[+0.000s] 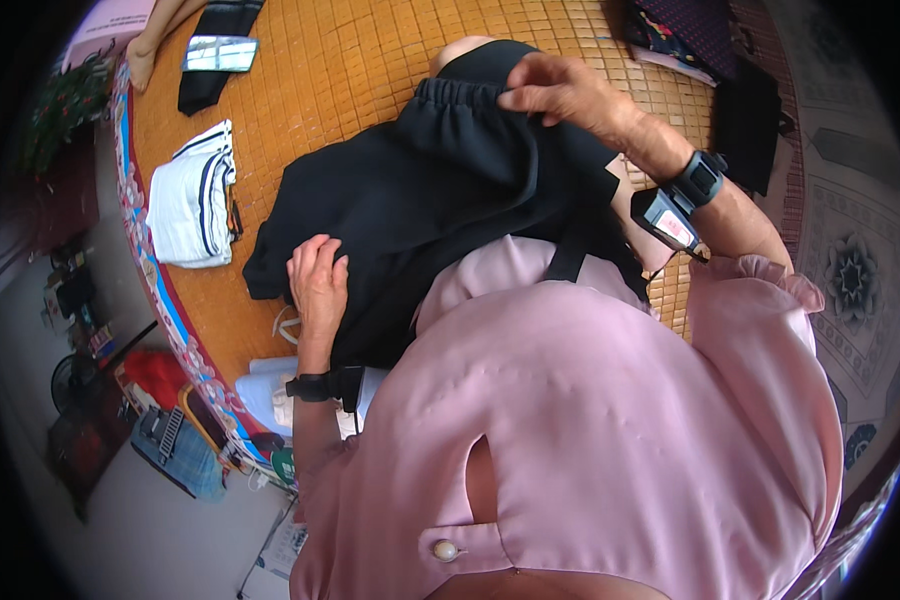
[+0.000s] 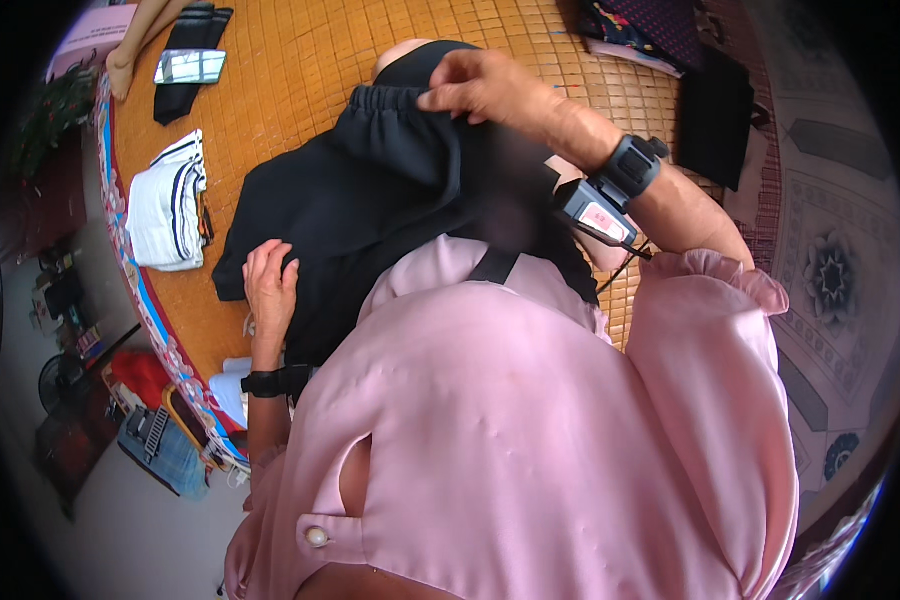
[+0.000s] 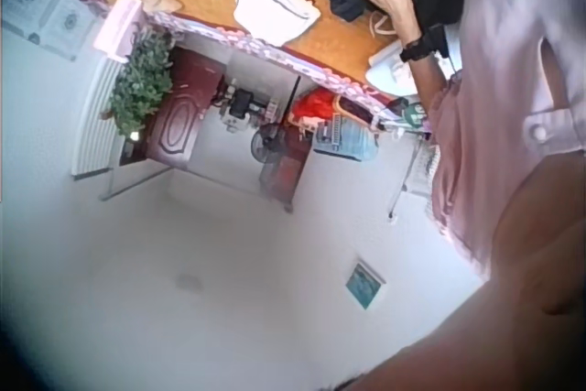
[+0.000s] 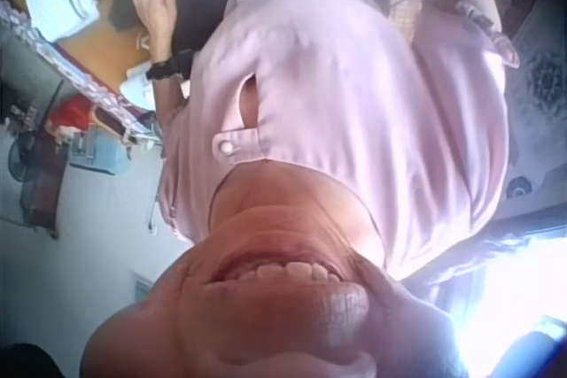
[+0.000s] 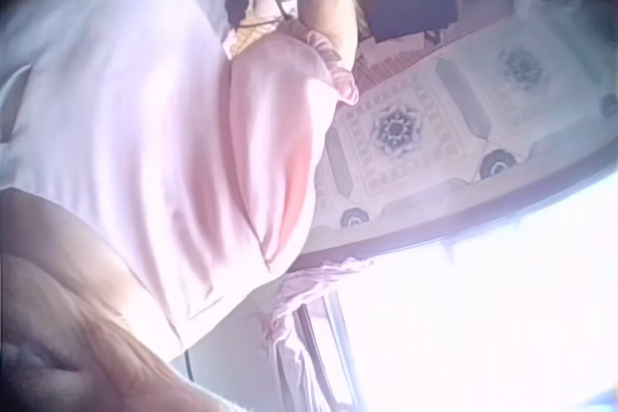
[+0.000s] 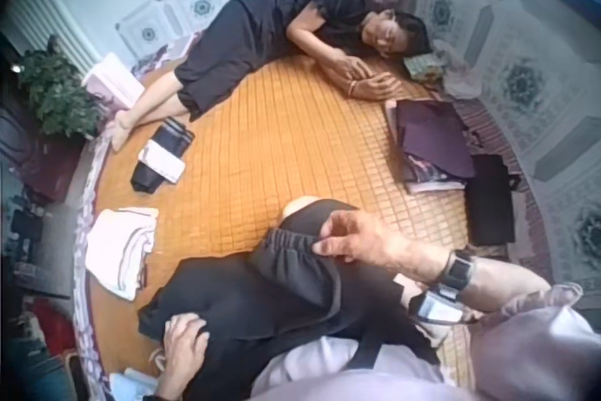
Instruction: The person folds a pair of black trousers by aligning the legs and smoothing the fabric by hand on a mat.
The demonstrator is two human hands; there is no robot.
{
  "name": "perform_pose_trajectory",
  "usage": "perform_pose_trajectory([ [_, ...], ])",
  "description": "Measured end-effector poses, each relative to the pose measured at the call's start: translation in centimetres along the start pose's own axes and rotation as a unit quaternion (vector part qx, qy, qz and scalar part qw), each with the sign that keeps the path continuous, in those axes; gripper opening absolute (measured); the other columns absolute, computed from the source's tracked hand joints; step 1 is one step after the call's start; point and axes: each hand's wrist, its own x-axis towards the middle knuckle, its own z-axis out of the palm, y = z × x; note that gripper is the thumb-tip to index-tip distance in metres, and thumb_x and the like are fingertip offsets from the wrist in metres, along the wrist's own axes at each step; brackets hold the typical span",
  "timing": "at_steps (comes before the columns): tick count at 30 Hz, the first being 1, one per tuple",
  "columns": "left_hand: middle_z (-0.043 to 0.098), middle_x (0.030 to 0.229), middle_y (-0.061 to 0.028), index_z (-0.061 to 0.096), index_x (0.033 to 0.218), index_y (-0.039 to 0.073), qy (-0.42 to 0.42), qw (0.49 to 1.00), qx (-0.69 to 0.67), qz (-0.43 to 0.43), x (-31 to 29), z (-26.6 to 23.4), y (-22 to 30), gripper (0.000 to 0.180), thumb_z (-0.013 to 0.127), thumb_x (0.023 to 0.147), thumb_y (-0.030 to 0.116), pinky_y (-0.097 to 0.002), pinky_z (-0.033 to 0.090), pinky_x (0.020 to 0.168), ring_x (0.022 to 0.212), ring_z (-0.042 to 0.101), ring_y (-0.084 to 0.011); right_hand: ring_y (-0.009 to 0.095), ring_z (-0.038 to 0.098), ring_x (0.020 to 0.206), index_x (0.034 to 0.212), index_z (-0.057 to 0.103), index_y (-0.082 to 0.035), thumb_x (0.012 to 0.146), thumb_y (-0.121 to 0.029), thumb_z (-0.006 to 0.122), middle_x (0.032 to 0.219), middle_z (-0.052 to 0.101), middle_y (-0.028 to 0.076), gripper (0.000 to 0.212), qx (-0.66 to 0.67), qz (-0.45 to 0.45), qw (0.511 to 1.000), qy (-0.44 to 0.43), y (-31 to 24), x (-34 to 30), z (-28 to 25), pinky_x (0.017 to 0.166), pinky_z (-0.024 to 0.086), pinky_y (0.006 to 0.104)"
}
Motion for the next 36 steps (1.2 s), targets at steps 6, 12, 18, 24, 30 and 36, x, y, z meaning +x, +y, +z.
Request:
perform_pose_trajectory([
  [6, 0.053, 0.113, -0.0116, 0.056, 0.107, 0.003, -0.032, 0.999, -0.02, 0.012, -0.6, -0.4, 0.3, 0.036, 0.067, 0.073, 0.012, -0.0399, 0.036, 0.09, 0.107, 0.049, -0.0292, 0.008, 0.056, 0.077, 0.093, 0.058, -0.01, 0.078, -0.023, 0.068, 0.082, 0.059, -0.002, 0.022, 0.052, -0.071, 0.995, 0.05, -1.5, -0.4, -1.4, 0.062, 0.044, 0.0221],
  [12, 0.056, 0.108, -0.0122, 0.057, 0.105, 0.004, 0.026, 0.999, 0.0, -0.039, 1.2, 0.4, -0.7, 0.035, 0.064, 0.071, 0.006, -0.0389, 0.037, 0.09, 0.105, 0.051, -0.0296, 0.012, 0.054, 0.063, 0.083, 0.056, -0.006, 0.077, -0.007, 0.065, 0.075, 0.059, 0.003, 0.011, 0.259, -0.157, 0.947, 0.102, -6.5, -3.6, -6.3, 0.061, 0.044, 0.0244],
  [18, 0.06, 0.1, -0.0136, 0.058, 0.107, 0.003, 0.158, 0.968, -0.082, -0.178, -0.3, 0.4, -6.5, 0.032, 0.055, 0.076, -0.002, -0.0369, 0.041, 0.086, 0.096, 0.056, -0.0291, 0.012, 0.054, 0.065, 0.083, 0.057, -0.006, 0.077, -0.008, 0.065, 0.075, 0.059, 0.003, 0.01, 0.291, -0.114, 0.941, 0.129, -3.4, -2.9, -7.5, 0.061, 0.043, 0.0238],
  [24, 0.061, 0.097, -0.0173, 0.058, 0.107, -0.001, 0.256, 0.931, -0.096, -0.241, 0.3, -9.5, 1.7, 0.031, 0.052, 0.077, -0.006, -0.0346, 0.045, 0.083, 0.091, 0.059, -0.0282, 0.011, 0.055, 0.066, 0.086, 0.056, -0.01, 0.079, -0.007, 0.062, 0.077, 0.06, 0.0, 0.009, 0.35, -0.203, 0.897, 0.177, -4.3, -3.1, -10.7, 0.062, 0.043, 0.0231],
  [30, 0.057, 0.09, -0.0144, 0.059, 0.095, 0.001, -0.081, 0.991, -0.091, 0.051, -1.0, -3.7, 7.4, 0.034, 0.061, 0.061, -0.002, -0.0401, 0.046, 0.073, 0.084, 0.056, -0.0319, 0.015, 0.061, 0.079, 0.094, 0.059, -0.007, 0.083, -0.024, 0.06, 0.087, 0.063, 0.003, 0.021, 0.29, -0.035, 0.934, 0.205, 12.4, -1.1, -16.6, 0.075, 0.05, 0.0307],
  [36, 0.055, 0.087, -0.0139, 0.057, 0.094, 0.0, -0.146, 0.979, -0.142, -0.017, -2.1, 1.2, 7.5, 0.026, 0.062, 0.069, 0.003, -0.0395, 0.044, 0.071, 0.084, 0.055, -0.0316, 0.01, 0.056, 0.076, 0.097, 0.058, -0.01, 0.084, -0.04, 0.059, 0.082, 0.06, 0.001, 0.033, 0.302, 0.107, 0.927, 0.195, 17.9, -3.3, -10.3, 0.074, 0.045, 0.0244],
])
